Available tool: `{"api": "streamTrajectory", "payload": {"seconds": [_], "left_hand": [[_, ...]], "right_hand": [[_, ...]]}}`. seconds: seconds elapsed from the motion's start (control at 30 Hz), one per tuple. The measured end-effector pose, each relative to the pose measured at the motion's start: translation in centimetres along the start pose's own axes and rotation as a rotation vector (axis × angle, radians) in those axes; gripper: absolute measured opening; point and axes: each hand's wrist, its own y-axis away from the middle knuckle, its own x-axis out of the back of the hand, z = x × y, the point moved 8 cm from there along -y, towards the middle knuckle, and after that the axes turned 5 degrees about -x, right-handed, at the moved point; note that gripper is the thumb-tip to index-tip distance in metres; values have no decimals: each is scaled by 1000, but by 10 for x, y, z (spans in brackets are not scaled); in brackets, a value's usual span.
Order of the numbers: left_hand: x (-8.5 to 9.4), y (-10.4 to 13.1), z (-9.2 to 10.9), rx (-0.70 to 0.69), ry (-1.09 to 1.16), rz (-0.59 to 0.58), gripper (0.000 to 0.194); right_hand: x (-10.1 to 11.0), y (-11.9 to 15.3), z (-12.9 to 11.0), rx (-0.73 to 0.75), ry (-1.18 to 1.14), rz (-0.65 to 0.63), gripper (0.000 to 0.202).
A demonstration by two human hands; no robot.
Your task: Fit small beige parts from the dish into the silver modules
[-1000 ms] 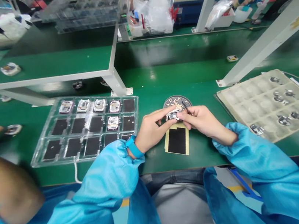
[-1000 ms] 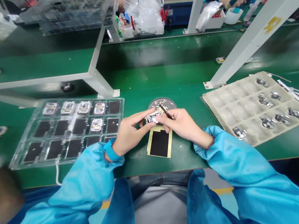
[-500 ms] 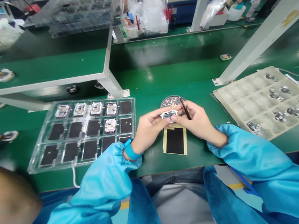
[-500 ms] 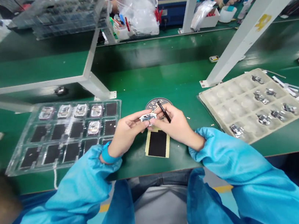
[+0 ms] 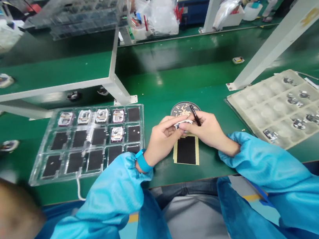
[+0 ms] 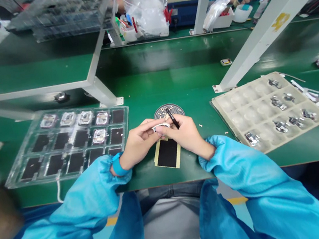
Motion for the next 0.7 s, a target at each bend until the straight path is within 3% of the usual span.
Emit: {"api": "streamTrajectory", "payload": {"seconds": [0.17,0.33,0.7], "left_hand": [[3,1,-8,88,-104,36,35],[3,2,4,-5,-401,18,29],[2,8,20,-153,-620,129,21]], "right_hand": [[1,-1,-4,89,101,13,34],[4,-2,-4,102,187,43,34],[-1,-5,4,28,117,67,43]]}}
